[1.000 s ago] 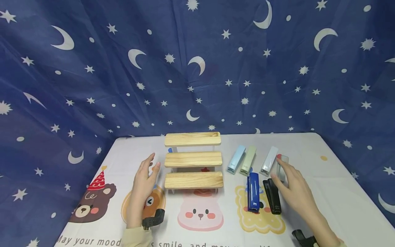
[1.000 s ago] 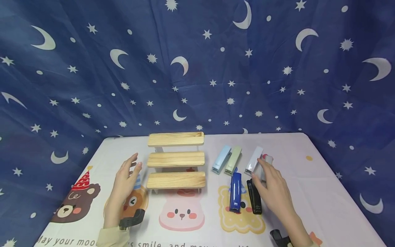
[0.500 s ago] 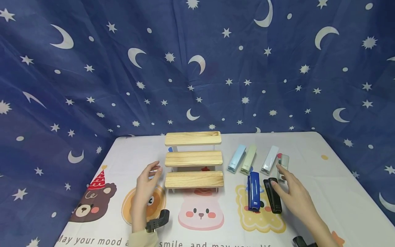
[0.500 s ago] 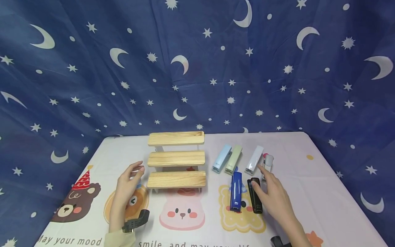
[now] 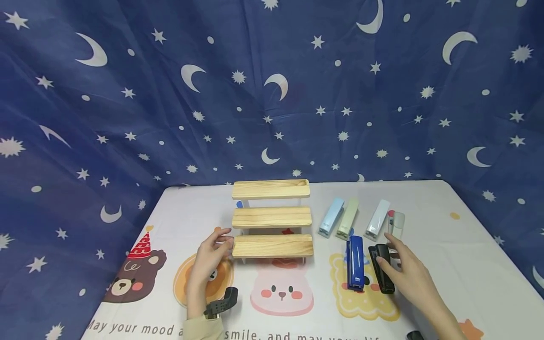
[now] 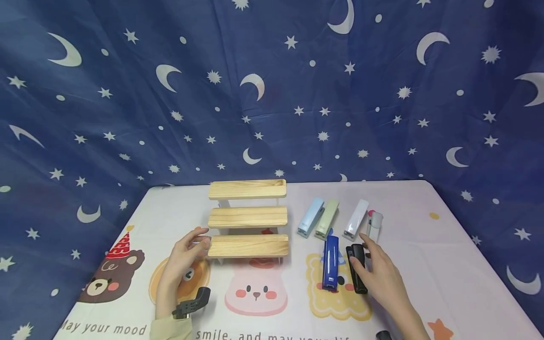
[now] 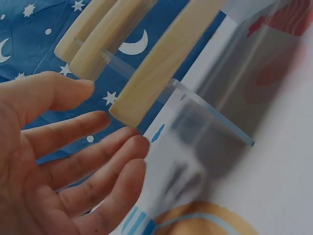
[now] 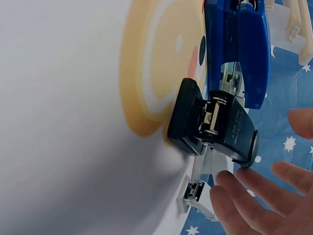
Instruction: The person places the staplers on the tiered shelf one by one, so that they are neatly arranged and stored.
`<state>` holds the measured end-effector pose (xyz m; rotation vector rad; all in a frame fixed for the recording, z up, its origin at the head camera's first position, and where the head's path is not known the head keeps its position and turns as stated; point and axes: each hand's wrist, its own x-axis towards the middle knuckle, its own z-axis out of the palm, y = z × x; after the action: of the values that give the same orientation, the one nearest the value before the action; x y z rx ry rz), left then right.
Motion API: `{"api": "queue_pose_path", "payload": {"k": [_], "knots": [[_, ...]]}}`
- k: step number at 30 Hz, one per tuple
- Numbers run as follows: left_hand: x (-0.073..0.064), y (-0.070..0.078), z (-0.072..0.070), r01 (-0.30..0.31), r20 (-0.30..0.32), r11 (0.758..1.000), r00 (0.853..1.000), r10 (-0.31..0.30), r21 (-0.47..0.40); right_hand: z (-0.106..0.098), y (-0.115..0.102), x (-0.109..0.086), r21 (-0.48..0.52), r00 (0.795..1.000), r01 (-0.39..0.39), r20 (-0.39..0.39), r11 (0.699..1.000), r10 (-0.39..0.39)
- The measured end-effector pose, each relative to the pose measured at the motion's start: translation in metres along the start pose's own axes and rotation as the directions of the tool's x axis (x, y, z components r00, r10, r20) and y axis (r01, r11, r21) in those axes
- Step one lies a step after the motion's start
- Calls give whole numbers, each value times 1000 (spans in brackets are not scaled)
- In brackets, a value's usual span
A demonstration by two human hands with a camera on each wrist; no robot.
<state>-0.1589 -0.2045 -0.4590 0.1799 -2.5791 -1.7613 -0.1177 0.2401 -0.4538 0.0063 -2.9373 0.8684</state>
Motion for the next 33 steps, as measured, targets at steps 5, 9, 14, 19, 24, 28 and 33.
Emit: {"api": "queue_pose_path", "payload": {"k": [5,9,14,19,24,28,33], "knots": [[-1,-2,-1,64,54,994,997,-60,-86,1,2,0,18,999,-17,36,1000,16],[0,-4,-2,85,79,991,994,-77,-102,3,4,2,15,997,-42,69,999,41],[1,-5,-2,104,100,986,991,-91,-132,4,4,2,1,992,-74,98,997,74],[1,-5,0,107,113,979,990,-88,-171,5,6,2,-17,992,-78,102,997,80],[1,-5,0,98,105,980,991,-81,-173,6,7,2,-26,994,-68,88,997,70],[1,-5,0,88,99,982,993,-72,-166,6,6,2,-36,996,-58,72,998,61],[0,-5,1,91,98,983,992,-76,-160,6,5,3,-46,996,-58,58,997,61]]}}
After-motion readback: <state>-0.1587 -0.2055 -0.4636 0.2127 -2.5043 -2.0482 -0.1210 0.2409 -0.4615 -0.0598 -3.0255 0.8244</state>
